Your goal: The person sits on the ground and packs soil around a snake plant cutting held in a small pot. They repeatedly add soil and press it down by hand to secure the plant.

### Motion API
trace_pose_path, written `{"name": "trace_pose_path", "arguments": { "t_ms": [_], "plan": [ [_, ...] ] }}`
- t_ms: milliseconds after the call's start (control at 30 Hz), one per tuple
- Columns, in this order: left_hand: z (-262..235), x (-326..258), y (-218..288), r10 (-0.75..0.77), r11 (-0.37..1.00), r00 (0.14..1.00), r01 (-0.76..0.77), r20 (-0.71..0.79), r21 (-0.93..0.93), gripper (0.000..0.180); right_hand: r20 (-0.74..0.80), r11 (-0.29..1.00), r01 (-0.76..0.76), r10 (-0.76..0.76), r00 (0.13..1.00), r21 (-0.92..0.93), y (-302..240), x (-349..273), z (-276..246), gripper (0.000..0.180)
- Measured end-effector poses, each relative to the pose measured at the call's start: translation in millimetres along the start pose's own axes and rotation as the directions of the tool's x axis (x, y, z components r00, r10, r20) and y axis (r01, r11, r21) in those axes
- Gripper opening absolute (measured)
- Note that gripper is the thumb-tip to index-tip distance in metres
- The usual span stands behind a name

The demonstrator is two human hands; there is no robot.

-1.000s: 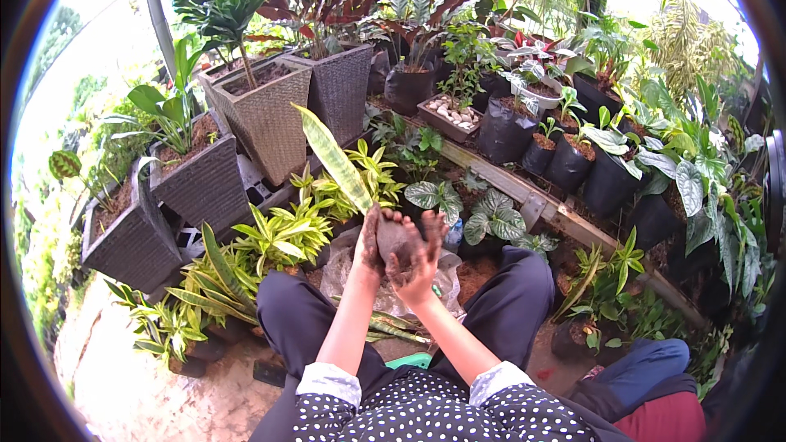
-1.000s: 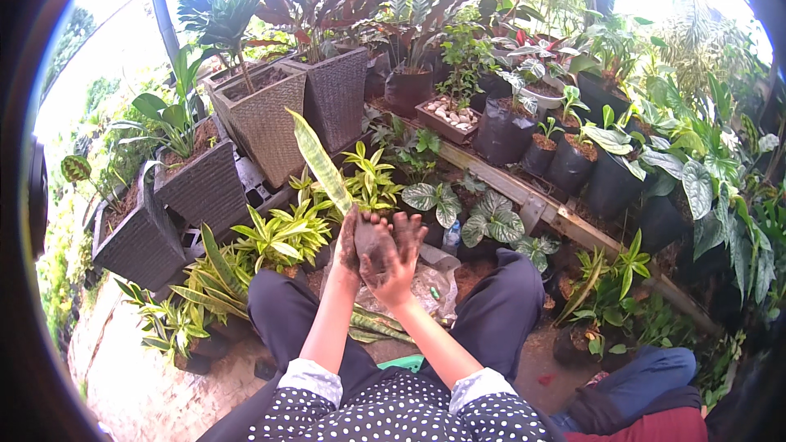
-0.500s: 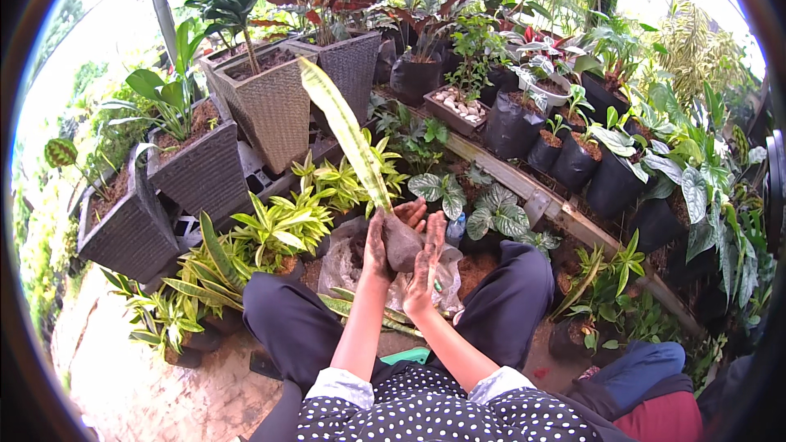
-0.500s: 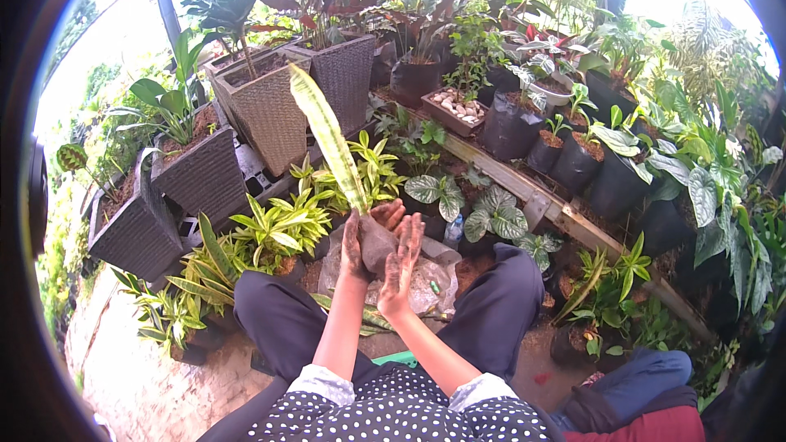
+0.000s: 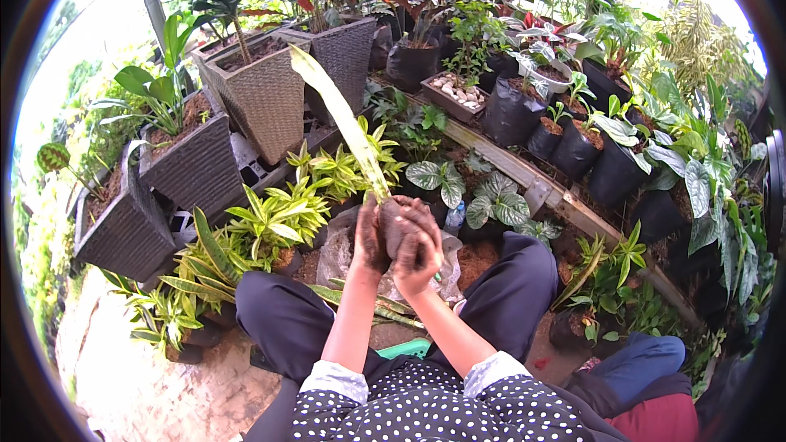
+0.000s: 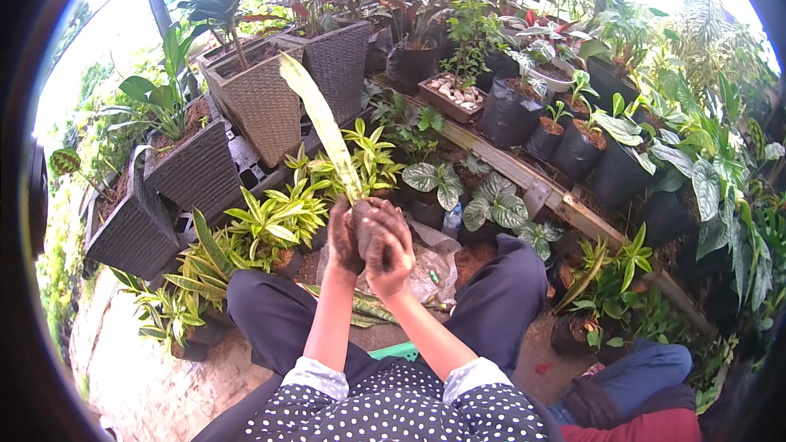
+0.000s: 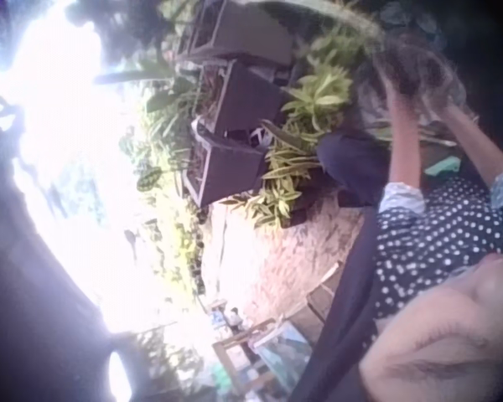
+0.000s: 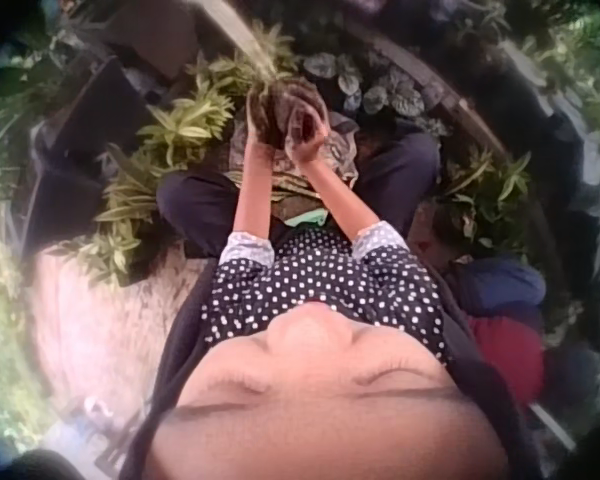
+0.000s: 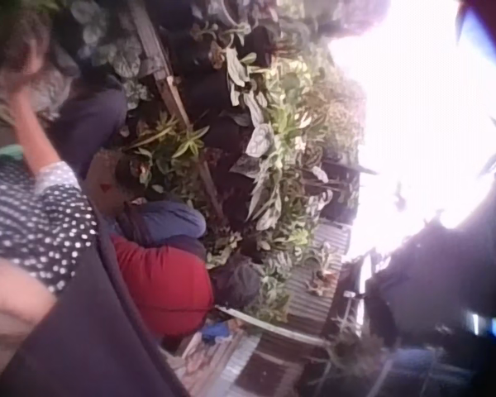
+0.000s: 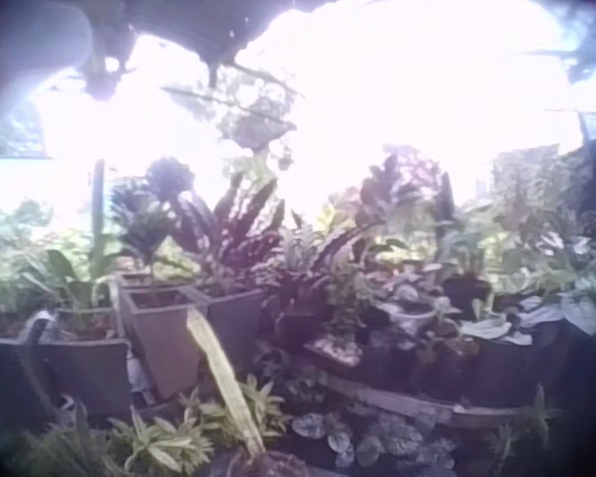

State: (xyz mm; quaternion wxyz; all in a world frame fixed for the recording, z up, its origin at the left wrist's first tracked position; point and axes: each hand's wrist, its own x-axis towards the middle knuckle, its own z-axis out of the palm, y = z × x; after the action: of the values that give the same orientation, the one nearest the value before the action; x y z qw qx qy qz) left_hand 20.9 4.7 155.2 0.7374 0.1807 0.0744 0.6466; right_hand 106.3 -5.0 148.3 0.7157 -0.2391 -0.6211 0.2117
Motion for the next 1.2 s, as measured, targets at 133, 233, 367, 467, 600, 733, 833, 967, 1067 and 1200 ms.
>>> {"name": "trace_pose_path", "arguments": {
  "t_ms": [133,233,367,467,600,733,833,967,1067,1200],
  "plan": [
    [20,7,-4,0.113,0.993,0.989,-0.115,-0.091,-0.022,0.058,-0.329,1.000,0.010,-0.001,0.944,0.024,-11,1,12,0.031],
    [-23,8,-7,0.006,0.983,0.990,0.021,0.143,-0.182,0.026,0.010,0.950,0.237,-0.240,0.971,-0.205,-7,1,-5,0.026],
    [-33,4,-15,0.034,0.987,0.950,-0.080,-0.310,-0.138,0.015,0.253,0.892,0.418,-0.371,0.894,-0.170,13,-1,-9,0.014],
    [-26,-2,-15,0.048,0.995,0.924,-0.076,-0.380,-0.060,0.014,0.210,0.906,0.371,-0.329,0.921,-0.204,22,-13,-5,0.010],
    [-20,5,-13,0.044,0.999,0.899,-0.051,-0.435,-0.005,0.025,0.034,0.963,0.205,-0.202,0.979,-0.177,22,-11,4,0.011],
    [-10,16,-6,0.019,0.981,0.998,-0.006,-0.064,0.196,0.061,-0.261,0.884,-0.295,0.400,0.879,0.362,7,-7,9,0.037],
    [-21,26,-17,0.245,0.961,0.969,-0.248,0.040,0.120,0.048,-0.167,0.944,-0.289,0.314,0.934,0.158,-3,-7,9,0.052],
    [-40,15,-21,0.062,0.998,0.997,-0.061,-0.055,0.016,0.018,0.052,0.955,0.135,-0.126,0.991,-0.263,23,-18,-10,0.037],
    [-22,10,-24,0.140,0.986,0.900,-0.088,-0.412,0.143,0.008,0.087,0.952,0.169,-0.152,0.985,-0.256,30,-18,-8,0.028],
    [-32,9,-16,0.188,0.963,0.880,-0.078,-0.436,0.258,0.009,0.160,0.975,0.094,-0.062,0.985,-0.203,38,-25,-8,0.033]
  ]
}}
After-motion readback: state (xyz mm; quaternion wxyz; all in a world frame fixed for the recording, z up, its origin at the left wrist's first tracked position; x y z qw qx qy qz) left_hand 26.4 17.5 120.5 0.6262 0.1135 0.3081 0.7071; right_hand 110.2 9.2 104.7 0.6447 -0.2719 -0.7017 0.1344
